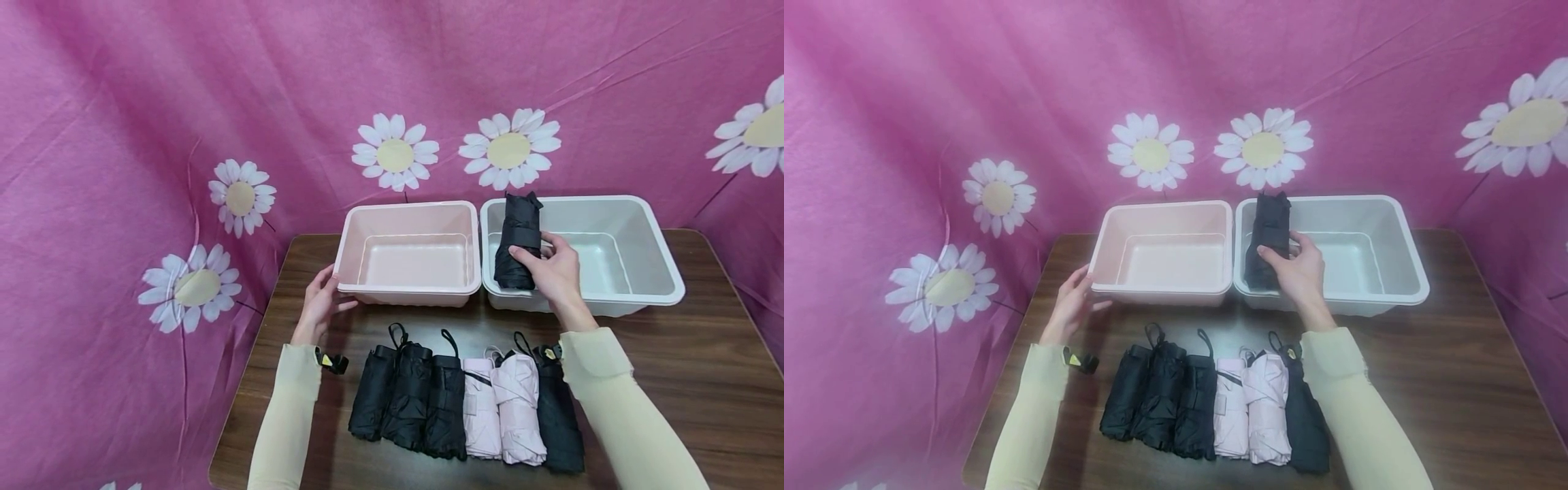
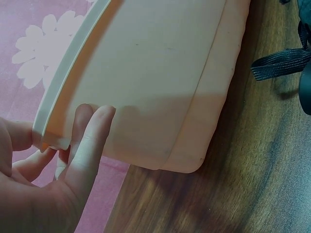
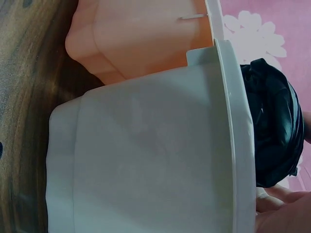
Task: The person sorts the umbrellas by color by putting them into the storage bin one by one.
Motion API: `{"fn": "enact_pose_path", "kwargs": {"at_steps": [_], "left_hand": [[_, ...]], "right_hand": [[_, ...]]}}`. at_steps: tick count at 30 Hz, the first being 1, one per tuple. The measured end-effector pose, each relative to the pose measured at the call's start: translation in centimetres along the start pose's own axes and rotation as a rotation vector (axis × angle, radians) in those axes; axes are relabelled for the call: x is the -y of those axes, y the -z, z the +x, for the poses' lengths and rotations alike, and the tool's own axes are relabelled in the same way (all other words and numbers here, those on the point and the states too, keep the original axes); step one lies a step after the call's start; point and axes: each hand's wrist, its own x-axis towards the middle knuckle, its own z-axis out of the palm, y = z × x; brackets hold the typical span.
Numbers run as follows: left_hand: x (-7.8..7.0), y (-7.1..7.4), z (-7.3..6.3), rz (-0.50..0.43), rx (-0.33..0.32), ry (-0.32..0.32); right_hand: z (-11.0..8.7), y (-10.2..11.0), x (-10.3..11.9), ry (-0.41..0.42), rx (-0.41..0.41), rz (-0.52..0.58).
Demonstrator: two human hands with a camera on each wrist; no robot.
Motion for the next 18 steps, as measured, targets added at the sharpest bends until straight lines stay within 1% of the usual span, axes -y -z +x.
{"fn": "enact_pose_path", "kwargs": {"at_steps": [3,6,10,12,15,18], "left_hand": [[0.0,-0.1,0.0,0.000,-0.002,0.001],[-0.1,-0.1,-0.1,0.002,-0.002,-0.001],[-0.1,-0.1,-0.2,-0.001,0.001,-0.002],[-0.1,-0.1,-0.2,-0.007,0.001,0.001],[0.0,0.0,-0.2,-0.014,0.002,-0.004],[-0.1,0.0,-0.3,-0.002,0.008,-0.010]], "right_hand": [[0.0,0.0,0.0,-0.014,-0.010,-0.014],[-0.1,0.1,0.0,-0.021,-0.011,-0.055],[-0.3,0.4,0.0,0.011,-0.013,-0.110],[-0.4,0.6,0.0,0.033,-0.023,-0.120],[-0.5,1.0,0.0,0.043,-0.046,-0.099],[-0.6,1.6,-0.1,0.035,-0.075,-0.060]]}}
